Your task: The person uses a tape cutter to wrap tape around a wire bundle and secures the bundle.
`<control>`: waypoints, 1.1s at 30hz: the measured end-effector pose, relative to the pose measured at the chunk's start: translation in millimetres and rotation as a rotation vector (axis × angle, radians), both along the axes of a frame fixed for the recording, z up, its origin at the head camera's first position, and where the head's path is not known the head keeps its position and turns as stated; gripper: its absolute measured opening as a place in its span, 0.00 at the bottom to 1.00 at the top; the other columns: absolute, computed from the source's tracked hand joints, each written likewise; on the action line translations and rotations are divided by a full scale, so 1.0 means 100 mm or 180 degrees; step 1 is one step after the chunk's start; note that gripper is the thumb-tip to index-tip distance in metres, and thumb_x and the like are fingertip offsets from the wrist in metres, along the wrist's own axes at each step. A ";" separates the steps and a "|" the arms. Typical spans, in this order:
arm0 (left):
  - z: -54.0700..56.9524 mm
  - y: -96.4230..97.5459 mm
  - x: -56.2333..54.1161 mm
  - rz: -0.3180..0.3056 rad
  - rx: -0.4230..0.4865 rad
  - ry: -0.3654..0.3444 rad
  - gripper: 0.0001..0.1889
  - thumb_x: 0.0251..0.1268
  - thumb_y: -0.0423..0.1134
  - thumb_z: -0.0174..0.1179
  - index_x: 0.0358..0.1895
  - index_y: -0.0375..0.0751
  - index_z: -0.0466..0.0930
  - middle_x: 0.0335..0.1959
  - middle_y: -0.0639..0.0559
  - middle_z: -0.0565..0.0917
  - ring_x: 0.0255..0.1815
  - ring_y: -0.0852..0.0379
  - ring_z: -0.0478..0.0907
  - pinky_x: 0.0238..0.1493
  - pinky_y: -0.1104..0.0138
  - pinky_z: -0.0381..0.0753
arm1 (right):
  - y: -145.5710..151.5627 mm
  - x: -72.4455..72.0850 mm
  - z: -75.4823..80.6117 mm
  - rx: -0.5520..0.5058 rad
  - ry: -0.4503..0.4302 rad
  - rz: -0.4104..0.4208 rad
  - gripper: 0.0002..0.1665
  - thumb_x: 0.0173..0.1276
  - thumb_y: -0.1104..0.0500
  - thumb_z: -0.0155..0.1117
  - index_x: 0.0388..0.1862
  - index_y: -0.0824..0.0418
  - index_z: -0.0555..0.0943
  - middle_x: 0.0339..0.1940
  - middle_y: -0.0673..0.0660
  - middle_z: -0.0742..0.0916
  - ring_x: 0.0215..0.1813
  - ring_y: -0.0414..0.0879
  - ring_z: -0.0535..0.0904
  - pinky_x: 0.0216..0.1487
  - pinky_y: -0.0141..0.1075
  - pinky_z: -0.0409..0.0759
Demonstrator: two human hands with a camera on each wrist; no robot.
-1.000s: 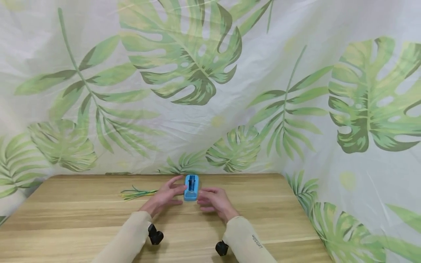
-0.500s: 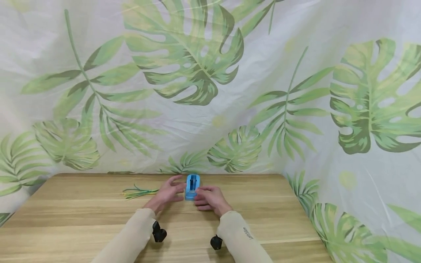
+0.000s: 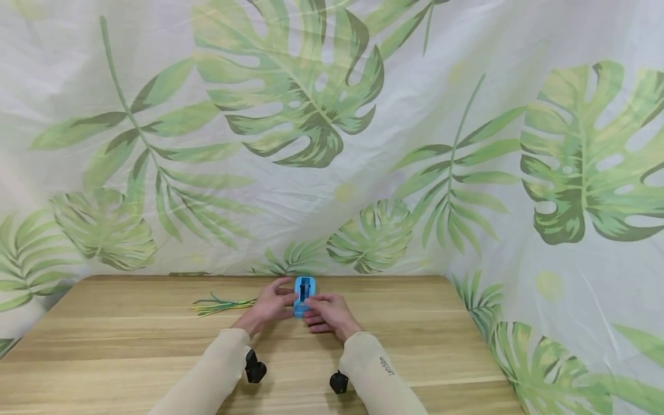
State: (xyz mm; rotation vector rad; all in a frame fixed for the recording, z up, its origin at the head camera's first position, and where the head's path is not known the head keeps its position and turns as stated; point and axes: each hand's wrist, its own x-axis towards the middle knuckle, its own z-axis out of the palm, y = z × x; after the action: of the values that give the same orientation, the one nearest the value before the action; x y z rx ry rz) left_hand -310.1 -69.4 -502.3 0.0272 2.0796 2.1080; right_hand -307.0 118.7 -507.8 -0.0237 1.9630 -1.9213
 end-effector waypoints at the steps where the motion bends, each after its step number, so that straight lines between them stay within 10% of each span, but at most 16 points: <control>1: 0.00 0.00 -0.01 -0.0010 -0.0034 0.0024 0.32 0.71 0.26 0.57 0.75 0.30 0.58 0.63 0.21 0.68 0.55 0.31 0.77 0.47 0.46 0.83 | 0.00 -0.01 0.00 0.0006 0.0008 0.0006 0.23 0.74 0.54 0.64 0.59 0.69 0.78 0.34 0.62 0.89 0.33 0.50 0.87 0.35 0.45 0.86; 33: -0.13 0.06 -0.12 0.0211 -0.0879 0.0443 0.29 0.63 0.19 0.61 0.68 0.38 0.74 0.58 0.30 0.75 0.30 0.51 0.81 0.31 0.60 0.86 | -0.14 -0.07 -0.07 0.0055 0.0130 -0.0331 0.11 0.71 0.56 0.67 0.36 0.64 0.81 0.19 0.50 0.77 0.19 0.39 0.73 0.23 0.33 0.80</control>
State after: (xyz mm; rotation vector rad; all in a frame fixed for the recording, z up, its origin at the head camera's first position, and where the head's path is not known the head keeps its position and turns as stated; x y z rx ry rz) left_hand -321.7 -63.7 -514.9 0.0707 2.4680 1.8827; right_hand -314.1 104.9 -514.4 0.0452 2.0443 -1.9834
